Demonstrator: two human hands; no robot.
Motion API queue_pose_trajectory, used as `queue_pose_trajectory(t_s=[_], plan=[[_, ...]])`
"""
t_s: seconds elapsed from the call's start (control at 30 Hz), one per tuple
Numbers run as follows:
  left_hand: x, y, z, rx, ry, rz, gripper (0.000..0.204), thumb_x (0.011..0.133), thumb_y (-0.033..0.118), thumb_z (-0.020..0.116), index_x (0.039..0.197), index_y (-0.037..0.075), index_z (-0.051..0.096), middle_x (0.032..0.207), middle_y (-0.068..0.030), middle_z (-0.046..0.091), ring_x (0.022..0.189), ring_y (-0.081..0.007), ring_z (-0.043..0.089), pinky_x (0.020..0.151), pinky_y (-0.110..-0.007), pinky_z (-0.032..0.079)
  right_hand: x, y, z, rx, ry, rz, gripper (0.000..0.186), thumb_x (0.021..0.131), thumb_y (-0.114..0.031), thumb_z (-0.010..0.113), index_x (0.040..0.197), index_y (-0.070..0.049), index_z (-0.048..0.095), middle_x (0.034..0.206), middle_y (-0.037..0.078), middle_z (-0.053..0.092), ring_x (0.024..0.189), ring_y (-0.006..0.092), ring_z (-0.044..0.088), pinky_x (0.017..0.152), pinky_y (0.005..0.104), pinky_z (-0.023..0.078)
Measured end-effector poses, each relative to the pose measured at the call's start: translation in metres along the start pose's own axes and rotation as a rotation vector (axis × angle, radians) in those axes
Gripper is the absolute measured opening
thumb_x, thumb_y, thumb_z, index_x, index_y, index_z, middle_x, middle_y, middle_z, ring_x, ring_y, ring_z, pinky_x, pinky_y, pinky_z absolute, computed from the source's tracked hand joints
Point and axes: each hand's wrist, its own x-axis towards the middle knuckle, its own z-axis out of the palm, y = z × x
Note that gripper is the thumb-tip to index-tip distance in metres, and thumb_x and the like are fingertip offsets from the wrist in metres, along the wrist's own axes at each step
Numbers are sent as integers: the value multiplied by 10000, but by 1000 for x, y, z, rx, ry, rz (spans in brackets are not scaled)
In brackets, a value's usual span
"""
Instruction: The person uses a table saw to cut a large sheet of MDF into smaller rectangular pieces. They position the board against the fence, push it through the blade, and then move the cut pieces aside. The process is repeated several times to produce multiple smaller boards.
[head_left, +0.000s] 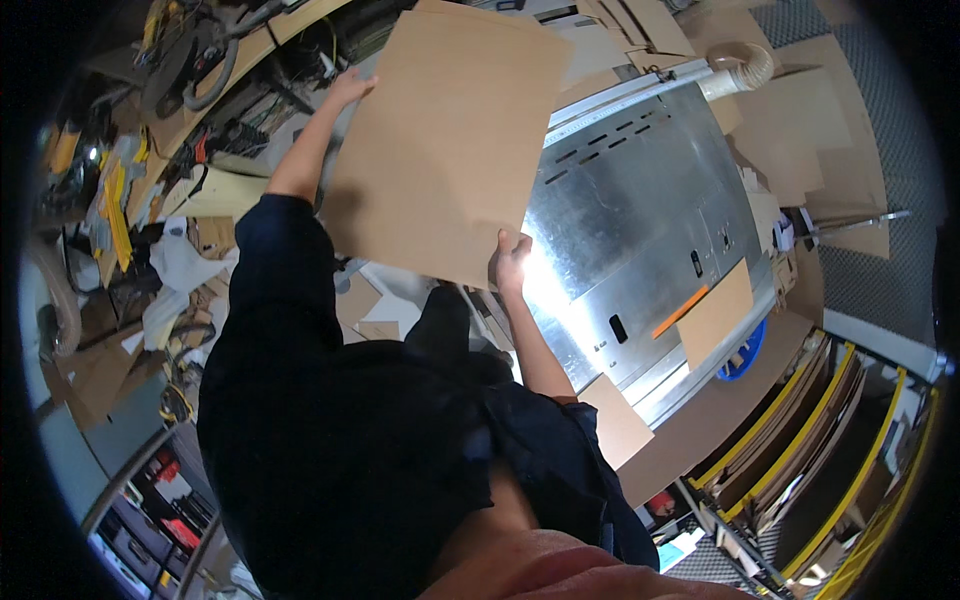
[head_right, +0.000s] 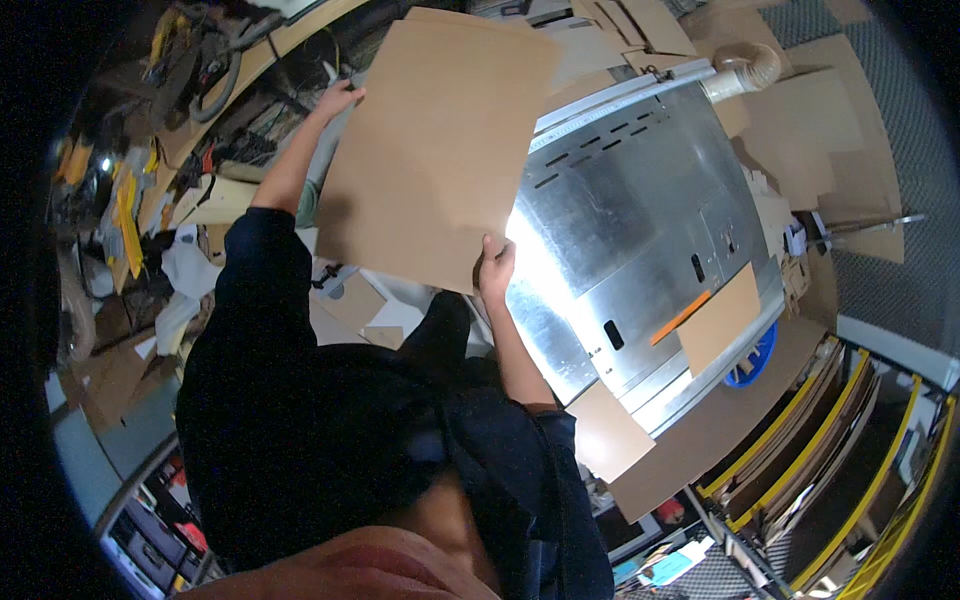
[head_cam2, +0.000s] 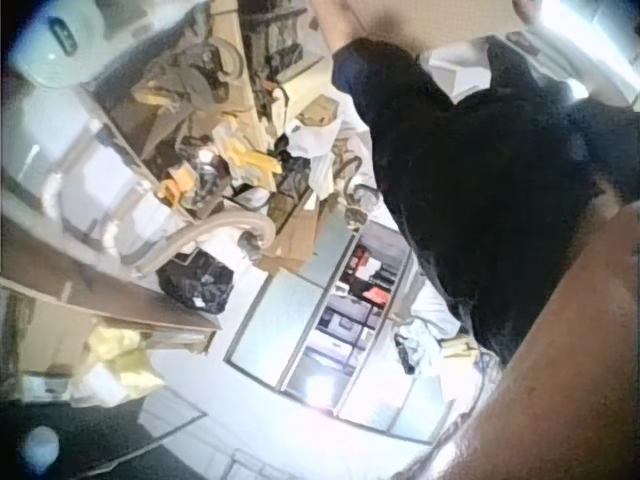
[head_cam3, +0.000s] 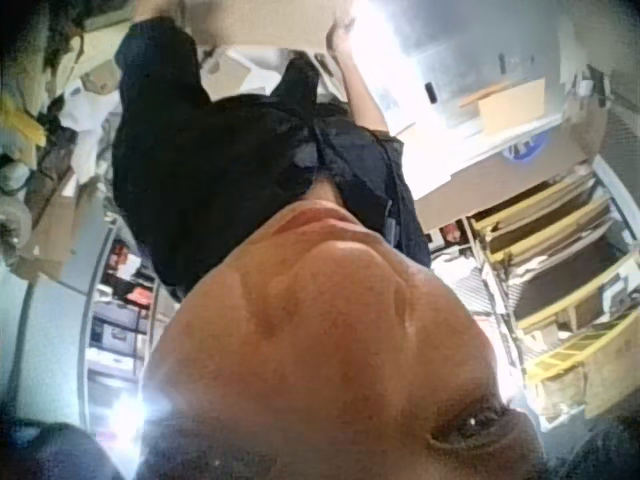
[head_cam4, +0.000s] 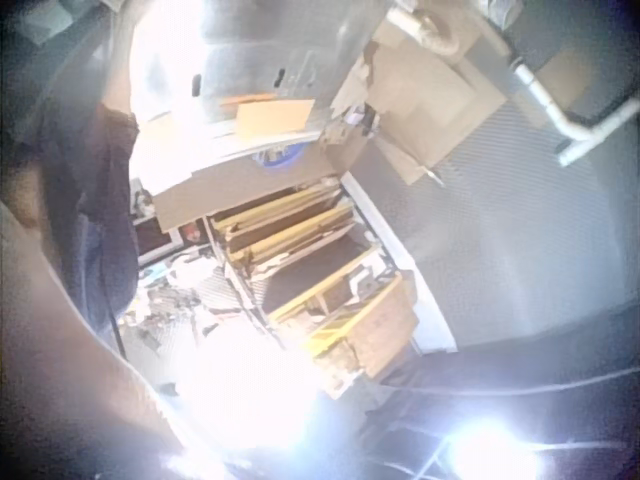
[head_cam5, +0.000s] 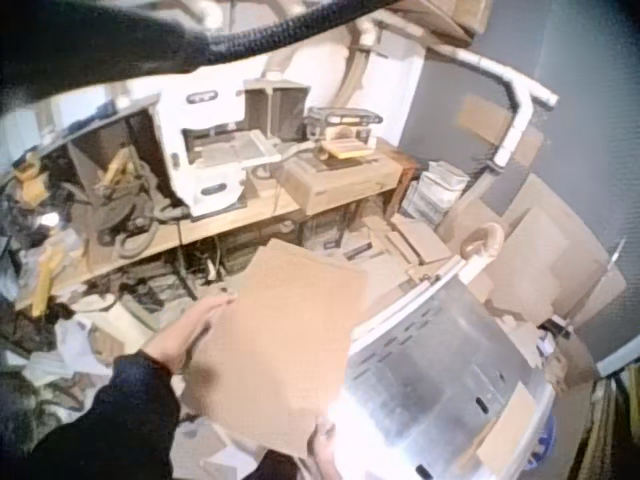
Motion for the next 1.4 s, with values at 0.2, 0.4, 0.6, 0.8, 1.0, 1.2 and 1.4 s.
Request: queue_pose_trajectory(t_s=[0.2,0.4,0.6,0.8,1.0,1.2,1.4], plan=[[-129,-133,13,30,18,-51,586,843,487,644,1145,-13,596,982,-201,637,966,-367,594,836,-449,457,1,2,20,-113,114,-138,344,892,-260,667,997,38,530,821,183,599,748,263,564,737,383,467],[-212,-175,28,51,115,400,458,916,442,563,1011,1,637,836,-182,623,844,-370,602,743,-460,461,22,29,25,409,-265,168,479,866,-403,706,1012,35,577,991,93,612,914,182,550,819,318,447],[-292,-46,5,-113,203,-129,544,898,532,525,994,10,647,931,-225,656,908,-410,621,774,-487,476,32,18,-29,337,-315,-2,422,920,-331,648,1066,62,602,965,143,657,797,192,633,681,335,538],[-457,-24,-14,-307,250,-190,524,909,505,563,1026,-3,616,903,-205,667,850,-325,649,750,-406,489,-42,27,-108,446,-441,-24,380,935,-288,626,1113,42,566,1052,138,636,879,217,622,751,369,540],[-628,-49,-23,-550,181,-272,441,935,419,583,1021,-11,617,837,-129,655,792,-165,607,729,-328,481,-117,8,-172,195,-510,-85,367,937,-305,633,1079,28,569,984,102,639,844,165,591,744,331,505],[-757,-77,-26,-858,461,-315,417,928,378,617,1099,-2,603,926,-31,651,824,-113,576,729,-305,476,-189,-26,-149,151,-745,-339,310,946,-225,622,1085,51,597,1027,94,654,890,133,571,810,290,467],[-881,-144,-21,-820,544,-702,488,892,406,663,1146,-6,595,985,-34,647,843,-102,587,750,-273,484,-255,-36,-85,-98,-1025,-448,356,926,-260,654,1076,57,596,983,92,661,869,149,575,775,282,466]])
